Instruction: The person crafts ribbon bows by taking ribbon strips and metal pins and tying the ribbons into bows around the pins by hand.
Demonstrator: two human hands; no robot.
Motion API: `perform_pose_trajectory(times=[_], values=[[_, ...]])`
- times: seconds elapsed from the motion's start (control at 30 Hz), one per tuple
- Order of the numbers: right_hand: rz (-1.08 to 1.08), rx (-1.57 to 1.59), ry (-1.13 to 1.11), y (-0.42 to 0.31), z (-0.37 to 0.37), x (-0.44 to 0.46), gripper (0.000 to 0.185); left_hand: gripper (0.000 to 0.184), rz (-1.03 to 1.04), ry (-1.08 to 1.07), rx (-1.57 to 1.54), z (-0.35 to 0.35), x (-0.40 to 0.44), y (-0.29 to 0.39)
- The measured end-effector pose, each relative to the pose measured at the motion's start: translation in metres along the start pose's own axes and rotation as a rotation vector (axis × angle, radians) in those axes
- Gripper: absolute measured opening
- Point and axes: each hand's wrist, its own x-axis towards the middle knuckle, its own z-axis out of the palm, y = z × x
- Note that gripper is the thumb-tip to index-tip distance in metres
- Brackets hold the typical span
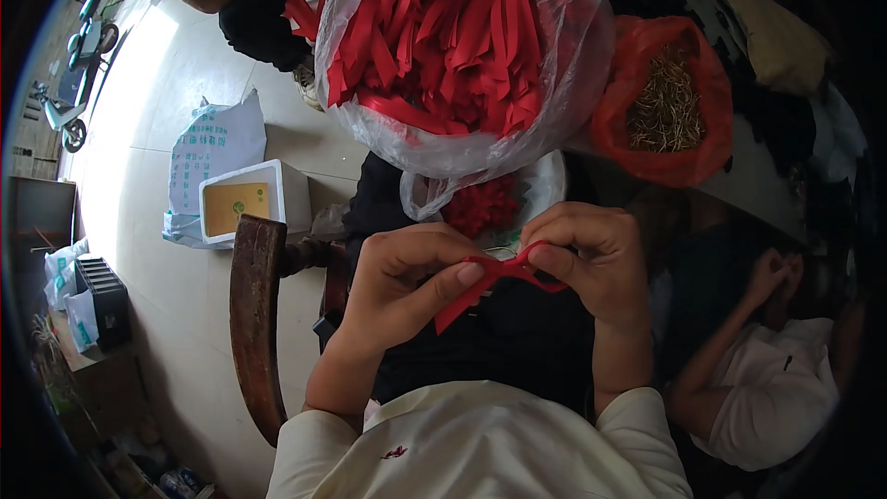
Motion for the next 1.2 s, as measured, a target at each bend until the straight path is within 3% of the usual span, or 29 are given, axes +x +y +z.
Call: perform_pose_trajectory(times=[0.27,0.47,0.67,0.8,0.9,0.97,1.07,1.2], values=[[-0.114,-0.137,-0.046,-0.001,-0.007,0.005,0.014,0.013,-0.038,-0.001,0.071,0.003,0.002,-0.004],[-0.185,-0.335,0.123,-0.01,0.009,-0.001,0.017,0.015,-0.058,0.003,0.064,0.007,0.004,-0.005],[-0.209,-0.083,0.189,0.009,0.018,0.0,0.014,0.014,0.021,-0.005,0.059,0.007,0.004,-0.007],[0.078,0.327,0.177,0.011,0.025,-0.006,0.011,0.016,0.187,-0.026,0.191,0.003,0.006,-0.007],[0.247,0.591,0.162,0.008,0.029,-0.01,0.011,0.017,0.467,0.109,0.561,0.009,0.009,-0.002],[0.243,0.621,0.202,0.007,0.035,-0.012,0.011,0.015,0.465,0.081,0.577,0.012,0.006,-0.003],[0.04,0.305,0.306,0.013,0.041,-0.01,0.01,0.011,0.346,0.02,0.456,0.008,0.006,-0.006],[0.016,0.156,0.138,0.005,0.029,-0.006,0.011,0.008,0.177,-0.043,0.243,0.0,0.003,-0.007]])
